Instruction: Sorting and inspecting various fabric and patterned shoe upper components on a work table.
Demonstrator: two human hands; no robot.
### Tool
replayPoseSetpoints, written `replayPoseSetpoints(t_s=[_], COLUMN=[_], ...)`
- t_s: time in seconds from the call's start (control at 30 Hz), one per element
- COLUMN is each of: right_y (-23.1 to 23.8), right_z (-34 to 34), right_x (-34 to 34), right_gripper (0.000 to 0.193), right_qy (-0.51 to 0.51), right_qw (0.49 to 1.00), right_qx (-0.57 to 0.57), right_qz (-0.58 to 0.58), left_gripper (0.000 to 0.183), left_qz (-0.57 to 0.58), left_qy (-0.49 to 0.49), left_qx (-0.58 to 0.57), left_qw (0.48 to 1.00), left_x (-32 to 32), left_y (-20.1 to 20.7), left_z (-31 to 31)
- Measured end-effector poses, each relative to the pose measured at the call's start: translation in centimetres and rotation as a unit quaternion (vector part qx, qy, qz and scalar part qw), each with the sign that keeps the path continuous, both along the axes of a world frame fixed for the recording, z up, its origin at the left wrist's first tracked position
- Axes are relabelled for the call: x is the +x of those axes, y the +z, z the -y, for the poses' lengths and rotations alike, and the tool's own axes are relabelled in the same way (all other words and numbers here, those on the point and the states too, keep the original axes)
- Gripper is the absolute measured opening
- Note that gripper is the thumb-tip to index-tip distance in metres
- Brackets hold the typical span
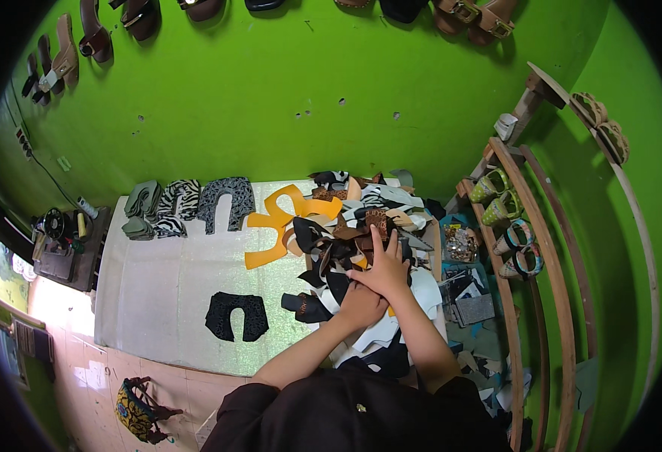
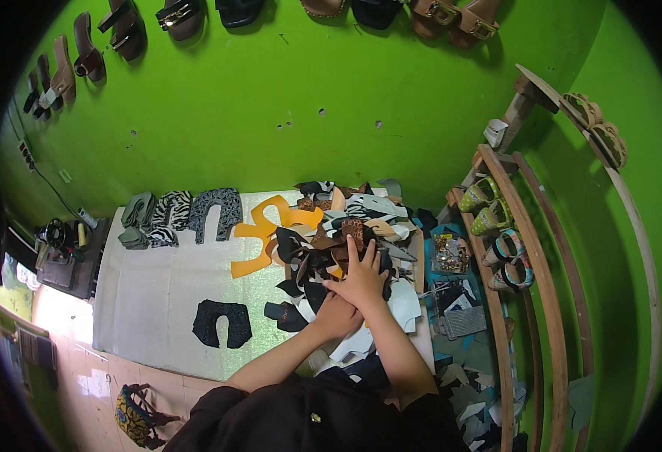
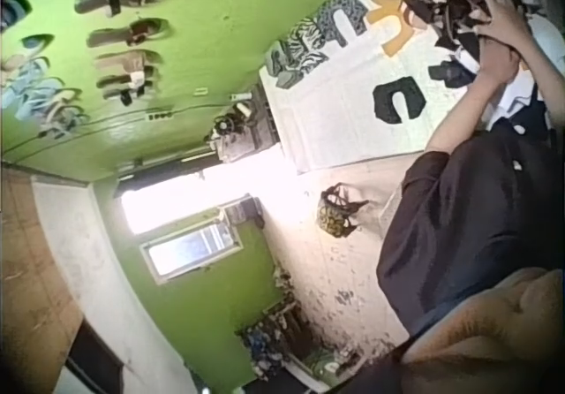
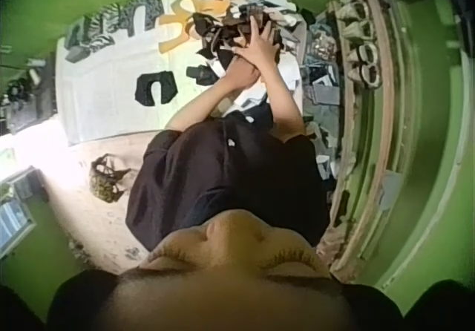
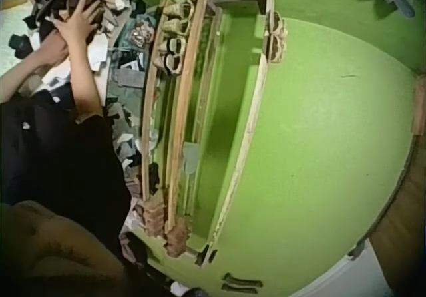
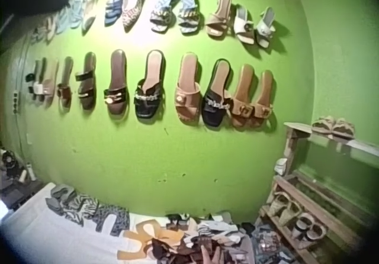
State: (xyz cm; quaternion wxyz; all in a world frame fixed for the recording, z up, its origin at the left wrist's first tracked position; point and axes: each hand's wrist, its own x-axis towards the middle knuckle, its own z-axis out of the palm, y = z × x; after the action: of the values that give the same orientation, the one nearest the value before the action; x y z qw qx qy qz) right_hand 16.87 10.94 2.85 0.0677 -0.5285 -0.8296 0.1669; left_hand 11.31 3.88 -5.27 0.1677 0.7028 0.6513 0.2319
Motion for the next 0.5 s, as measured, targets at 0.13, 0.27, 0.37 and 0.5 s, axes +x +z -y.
replayPoseSetpoints(t_s=[0.13, 0.27, 0.37, 0.5], right_y=[-4.7, -5.6, -7.2, -8.8], right_z=[-3.5, -4.4, -5.5, -6.2], right_x=[1.2, 3.3, 5.0, 6.2], right_gripper=[0.077, 0.050, 0.042, 0.042], right_qy=[-0.030, -0.073, -0.110, -0.132], right_qw=[0.999, 0.991, 0.965, 0.935], right_qx=[0.018, 0.023, 0.023, 0.008], right_qz=[-0.005, -0.111, -0.237, -0.329], left_gripper=[0.038, 0.031, 0.081, 0.096], left_qz=[0.079, 0.121, 0.056, 0.114], left_qy=[-0.022, 0.117, 0.260, 0.216], left_qx=[-0.058, 0.183, 0.194, 0.056], left_qw=[0.995, 0.969, 0.944, 0.968], left_x=[-1.9, -6.0, -7.8, -9.3], left_y=[4.2, 4.1, 3.3, 1.5], left_z=[1.1, 1.3, 0.3, -1.2])
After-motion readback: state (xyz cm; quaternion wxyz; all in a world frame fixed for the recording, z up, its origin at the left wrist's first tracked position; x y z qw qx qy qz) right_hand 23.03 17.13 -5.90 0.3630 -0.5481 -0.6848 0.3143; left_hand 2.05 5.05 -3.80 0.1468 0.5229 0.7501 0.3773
